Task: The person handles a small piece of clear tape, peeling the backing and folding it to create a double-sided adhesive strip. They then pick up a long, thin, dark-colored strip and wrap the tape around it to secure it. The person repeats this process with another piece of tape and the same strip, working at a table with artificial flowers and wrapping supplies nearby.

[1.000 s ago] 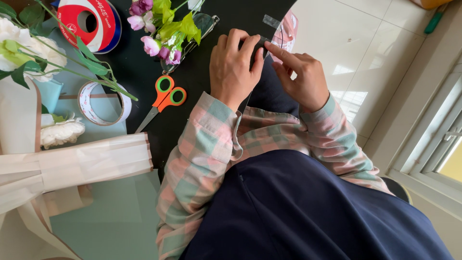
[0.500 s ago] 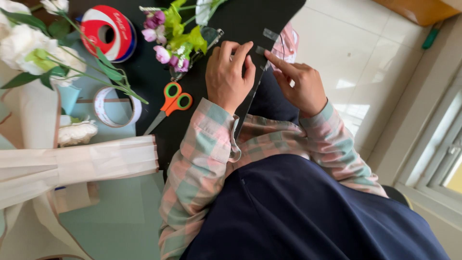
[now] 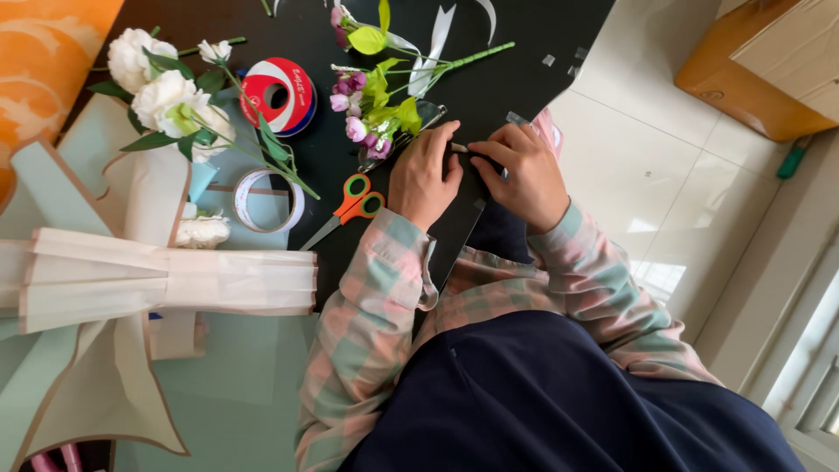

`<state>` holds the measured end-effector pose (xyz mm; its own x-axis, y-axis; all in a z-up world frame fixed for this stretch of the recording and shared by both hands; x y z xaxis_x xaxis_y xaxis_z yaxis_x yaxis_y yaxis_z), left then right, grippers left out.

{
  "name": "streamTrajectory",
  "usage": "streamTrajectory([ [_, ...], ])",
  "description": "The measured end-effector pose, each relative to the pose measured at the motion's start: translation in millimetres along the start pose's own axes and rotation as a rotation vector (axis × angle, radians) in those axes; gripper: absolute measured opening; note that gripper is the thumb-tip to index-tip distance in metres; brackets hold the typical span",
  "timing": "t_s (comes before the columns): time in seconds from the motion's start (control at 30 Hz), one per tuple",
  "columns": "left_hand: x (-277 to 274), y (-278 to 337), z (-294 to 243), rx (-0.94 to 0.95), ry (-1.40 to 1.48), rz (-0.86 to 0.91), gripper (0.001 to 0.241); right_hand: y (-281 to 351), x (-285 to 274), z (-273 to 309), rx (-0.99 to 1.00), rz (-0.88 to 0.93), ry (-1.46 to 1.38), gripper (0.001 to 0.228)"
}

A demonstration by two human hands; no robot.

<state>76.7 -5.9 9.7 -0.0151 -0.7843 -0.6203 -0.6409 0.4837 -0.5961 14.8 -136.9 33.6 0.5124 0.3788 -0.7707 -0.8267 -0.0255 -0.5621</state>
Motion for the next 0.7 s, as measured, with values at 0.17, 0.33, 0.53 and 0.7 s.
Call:
streamTrajectory([
  [0.17,6,0,5,0.018,-0.050,0.009,0.057,-13,24,0,0.025,0.076,0.057,0.016],
  [0.33,8,0,7,-0.021,-0.018,0.016,0.055,-13,30,-2,0.056,0.084,0.058,0.009],
  [0.53,-4,3,2,-0.076,0.042,0.000,0.055,-17,20,14,0.022,0.080,0.029,0.019],
  [0.7,-56,6,-21,-0.191,0.226,-0.148,0.033,-30,0,36,0.043,0.083,-0.299,0.012],
])
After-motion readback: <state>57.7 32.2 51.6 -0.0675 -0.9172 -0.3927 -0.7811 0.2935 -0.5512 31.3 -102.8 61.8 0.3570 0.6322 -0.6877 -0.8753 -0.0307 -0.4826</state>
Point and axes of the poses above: each hand's wrist, its own y-axis away from the middle knuckle, its own x-axis out of the palm, z = x × y, the point moved 9 cm from there along -y, towards the middle knuckle, and after that the axes turned 10 degrees about y, right-handed, at the moved point
